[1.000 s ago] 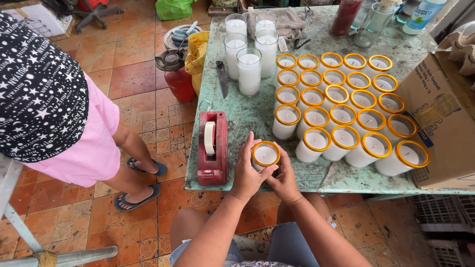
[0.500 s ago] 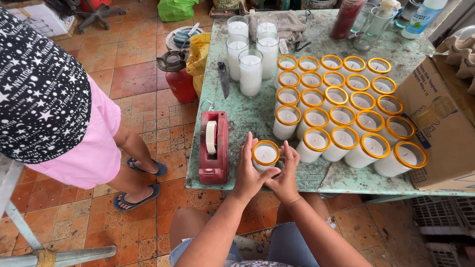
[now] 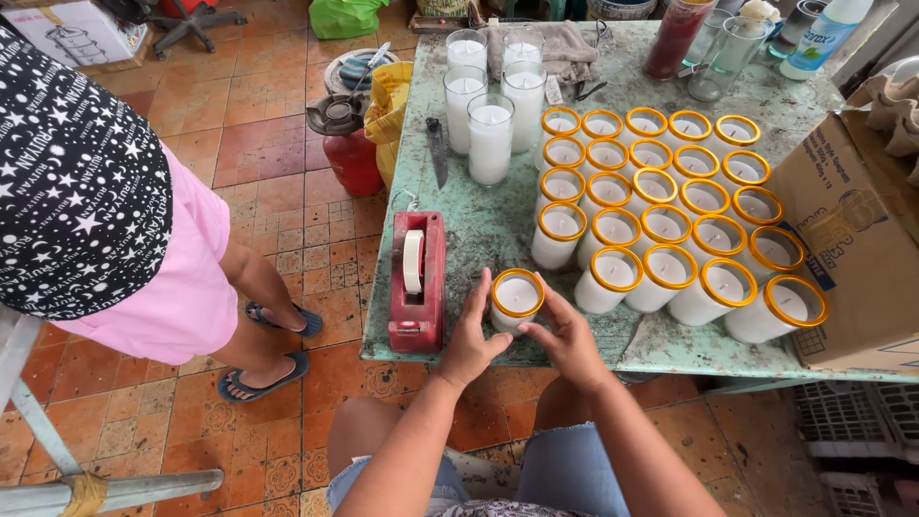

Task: The person places small round labels onto the tops of candles using a tape dispenser and their hands.

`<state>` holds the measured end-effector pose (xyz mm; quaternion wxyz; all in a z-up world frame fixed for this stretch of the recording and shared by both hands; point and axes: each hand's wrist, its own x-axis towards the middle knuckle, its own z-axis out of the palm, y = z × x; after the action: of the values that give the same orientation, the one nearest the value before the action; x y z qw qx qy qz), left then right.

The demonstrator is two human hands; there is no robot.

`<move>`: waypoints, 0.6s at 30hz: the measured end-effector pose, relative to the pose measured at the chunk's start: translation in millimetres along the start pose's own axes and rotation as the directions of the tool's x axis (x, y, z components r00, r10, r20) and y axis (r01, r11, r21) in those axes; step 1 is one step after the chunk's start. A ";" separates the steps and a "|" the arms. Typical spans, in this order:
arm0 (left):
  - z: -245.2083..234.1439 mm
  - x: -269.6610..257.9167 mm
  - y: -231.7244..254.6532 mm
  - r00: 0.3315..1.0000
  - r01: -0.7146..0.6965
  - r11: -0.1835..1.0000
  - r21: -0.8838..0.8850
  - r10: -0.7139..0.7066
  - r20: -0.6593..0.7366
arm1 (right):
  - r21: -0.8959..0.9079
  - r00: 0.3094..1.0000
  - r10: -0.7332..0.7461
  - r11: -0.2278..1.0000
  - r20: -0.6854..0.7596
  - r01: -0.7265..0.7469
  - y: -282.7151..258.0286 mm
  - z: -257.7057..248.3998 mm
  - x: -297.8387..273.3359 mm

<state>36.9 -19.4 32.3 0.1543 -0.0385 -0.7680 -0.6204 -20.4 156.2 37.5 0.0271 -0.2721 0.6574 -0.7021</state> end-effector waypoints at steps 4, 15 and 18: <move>12.9 4.2 6.8 0.999 0.000 0.992 0.124 0.005 -0.041 | -0.051 0.993 -0.007 0.999 0.117 0.013 -53.2 -2.1 5.6; 33.7 -22.4 30.5 0.983 -0.002 0.940 0.340 0.064 -0.172 | -0.494 0.986 -0.159 0.861 -0.041 0.118 -60.1 2.7 19.9; 15.7 -42.5 54.2 0.991 0.028 0.951 0.309 0.013 -0.130 | -0.319 0.990 -0.141 0.938 0.011 0.137 -54.8 -7.8 18.9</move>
<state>87.8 13.7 68.3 0.2059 0.0297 -0.8442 -0.4940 -22.1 163.1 95.6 -0.0708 -0.3143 0.7415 -0.5885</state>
